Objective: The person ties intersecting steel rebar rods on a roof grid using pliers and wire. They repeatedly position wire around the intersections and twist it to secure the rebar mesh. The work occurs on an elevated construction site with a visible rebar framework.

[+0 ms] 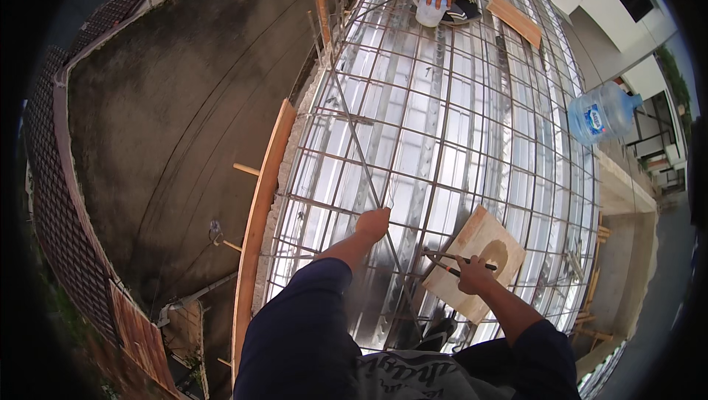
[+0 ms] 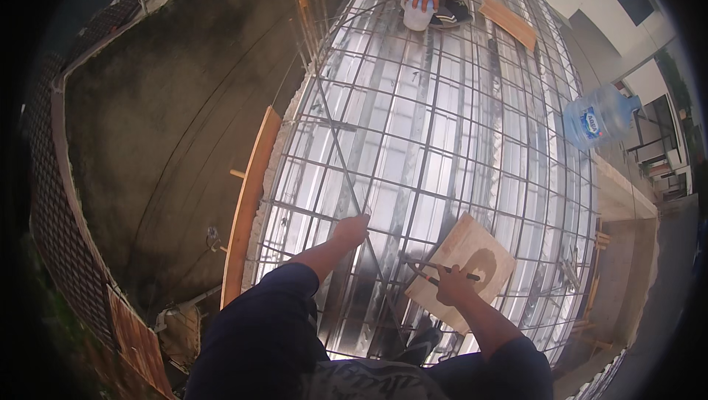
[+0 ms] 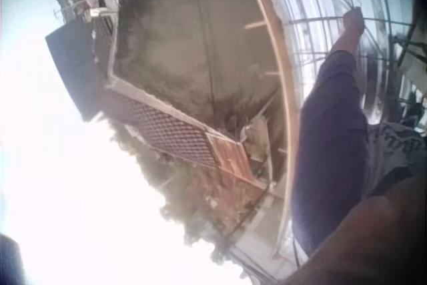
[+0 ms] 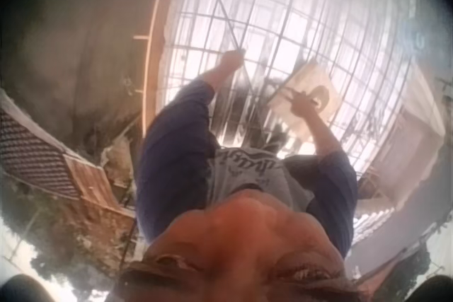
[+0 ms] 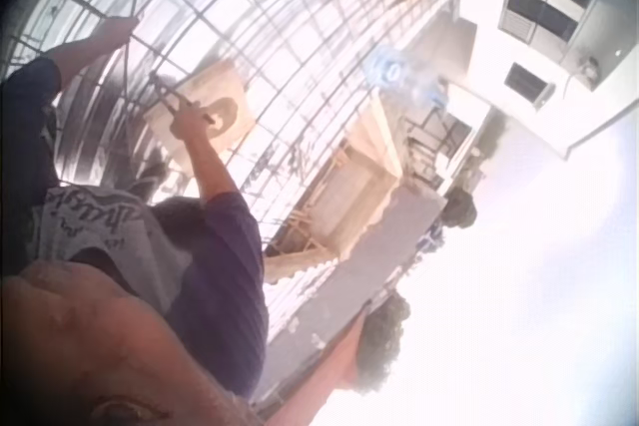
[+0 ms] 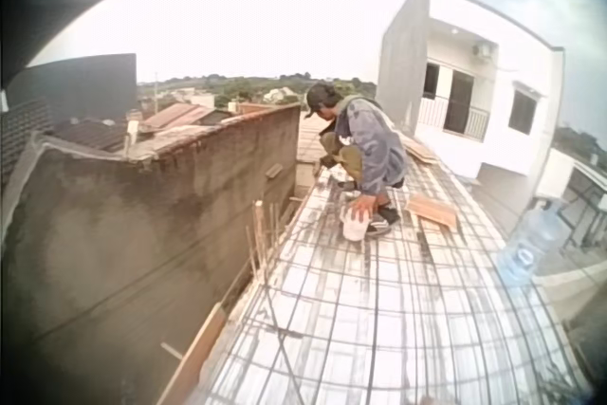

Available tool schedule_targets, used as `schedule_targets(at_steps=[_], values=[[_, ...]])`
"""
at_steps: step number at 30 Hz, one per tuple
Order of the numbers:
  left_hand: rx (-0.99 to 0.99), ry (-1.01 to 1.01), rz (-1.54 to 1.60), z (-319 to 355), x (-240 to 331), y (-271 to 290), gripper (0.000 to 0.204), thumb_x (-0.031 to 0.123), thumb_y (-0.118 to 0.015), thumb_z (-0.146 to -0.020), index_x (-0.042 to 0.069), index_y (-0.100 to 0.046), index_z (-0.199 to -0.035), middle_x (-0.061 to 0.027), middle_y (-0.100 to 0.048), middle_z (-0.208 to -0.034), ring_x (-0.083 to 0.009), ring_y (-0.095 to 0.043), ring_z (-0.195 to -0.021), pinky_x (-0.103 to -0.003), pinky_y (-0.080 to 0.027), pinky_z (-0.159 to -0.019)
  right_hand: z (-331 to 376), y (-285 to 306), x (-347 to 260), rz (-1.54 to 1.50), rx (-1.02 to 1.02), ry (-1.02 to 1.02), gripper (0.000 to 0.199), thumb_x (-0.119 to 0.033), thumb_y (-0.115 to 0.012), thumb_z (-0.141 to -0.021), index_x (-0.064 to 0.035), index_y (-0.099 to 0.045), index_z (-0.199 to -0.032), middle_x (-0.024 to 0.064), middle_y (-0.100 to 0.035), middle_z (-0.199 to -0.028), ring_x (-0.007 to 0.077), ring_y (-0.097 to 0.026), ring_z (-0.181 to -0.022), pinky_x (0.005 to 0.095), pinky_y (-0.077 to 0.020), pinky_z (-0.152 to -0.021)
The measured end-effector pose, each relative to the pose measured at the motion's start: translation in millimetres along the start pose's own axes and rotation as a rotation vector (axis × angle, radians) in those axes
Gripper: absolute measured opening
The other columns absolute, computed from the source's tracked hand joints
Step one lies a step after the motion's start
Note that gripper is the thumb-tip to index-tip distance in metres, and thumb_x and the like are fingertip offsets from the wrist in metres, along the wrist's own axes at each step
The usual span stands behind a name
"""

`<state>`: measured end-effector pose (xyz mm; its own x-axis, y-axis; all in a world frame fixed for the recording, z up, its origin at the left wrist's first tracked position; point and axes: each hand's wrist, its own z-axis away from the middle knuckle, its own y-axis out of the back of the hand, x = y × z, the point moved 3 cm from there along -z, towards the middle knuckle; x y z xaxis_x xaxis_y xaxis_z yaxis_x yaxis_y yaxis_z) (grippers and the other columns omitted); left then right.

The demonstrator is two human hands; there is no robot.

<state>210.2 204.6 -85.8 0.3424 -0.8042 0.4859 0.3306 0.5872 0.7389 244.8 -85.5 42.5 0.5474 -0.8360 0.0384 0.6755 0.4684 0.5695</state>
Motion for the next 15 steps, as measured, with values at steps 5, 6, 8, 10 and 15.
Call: schedule_targets(at_steps=[5,6,8,10,15], values=[[0.05,0.021,-0.048,-2,7,-6,0.013,0.011,-0.051,-0.086,0.004,-0.056,-0.096,-0.0166,-0.065,-0.094,-0.0343,-0.065,-0.09,-0.045,-0.052,-0.075,-6,6,8,-0.017,0.041,-0.011,0.076,-0.022,-0.063,-0.075,-0.012,-0.028,-0.143,0.0256,-0.041,-0.125,0.0481,-0.042,-0.117,0.059,-0.0434,-0.092],[0.054,-0.003,-0.083,-1,8,-6,0.014,0.011,-0.05,-0.087,0.004,-0.057,-0.095,-0.016,-0.066,-0.093,-0.0327,-0.066,-0.089,-0.044,-0.053,-0.074,-7,8,10,-0.024,0.038,-0.012,0.077,-0.023,-0.063,-0.075,-0.0122,-0.028,-0.143,0.0257,-0.041,-0.126,0.048,-0.042,-0.118,0.0587,-0.0434,-0.092],[0.044,-0.042,-0.14,-1,10,-3,0.015,0.01,-0.049,-0.086,0.005,-0.06,-0.094,-0.0146,-0.067,-0.093,-0.031,-0.067,-0.087,-0.042,-0.054,-0.072,-8,13,13,-0.037,0.03,-0.014,0.079,-0.026,-0.065,-0.076,-0.0125,-0.027,-0.143,0.0257,-0.039,-0.129,0.0478,-0.042,-0.118,0.058,-0.0436,-0.093],[0.017,-0.08,-0.18,0,19,7,0.015,0.01,-0.05,-0.085,0.006,-0.063,-0.093,-0.0131,-0.068,-0.092,-0.0308,-0.067,-0.087,-0.042,-0.054,-0.073,-11,12,21,-0.012,0.028,-0.023,0.081,-0.029,-0.067,-0.075,-0.0124,-0.027,-0.144,0.0267,-0.039,-0.129,0.0477,-0.042,-0.118,0.0561,-0.0434,-0.094],[-0.084,-0.252,-0.336,-9,18,7,0.018,0.011,-0.052,-0.083,0.01,-0.067,-0.093,-0.0108,-0.068,-0.094,-0.0301,-0.066,-0.09,-0.042,-0.054,-0.073,-11,11,29,-0.003,-0.01,-0.013,0.078,-0.023,-0.061,-0.075,-0.01,-0.027,-0.144,0.0304,-0.042,-0.126,0.049,-0.043,-0.116,0.0528,-0.0413,-0.095]])
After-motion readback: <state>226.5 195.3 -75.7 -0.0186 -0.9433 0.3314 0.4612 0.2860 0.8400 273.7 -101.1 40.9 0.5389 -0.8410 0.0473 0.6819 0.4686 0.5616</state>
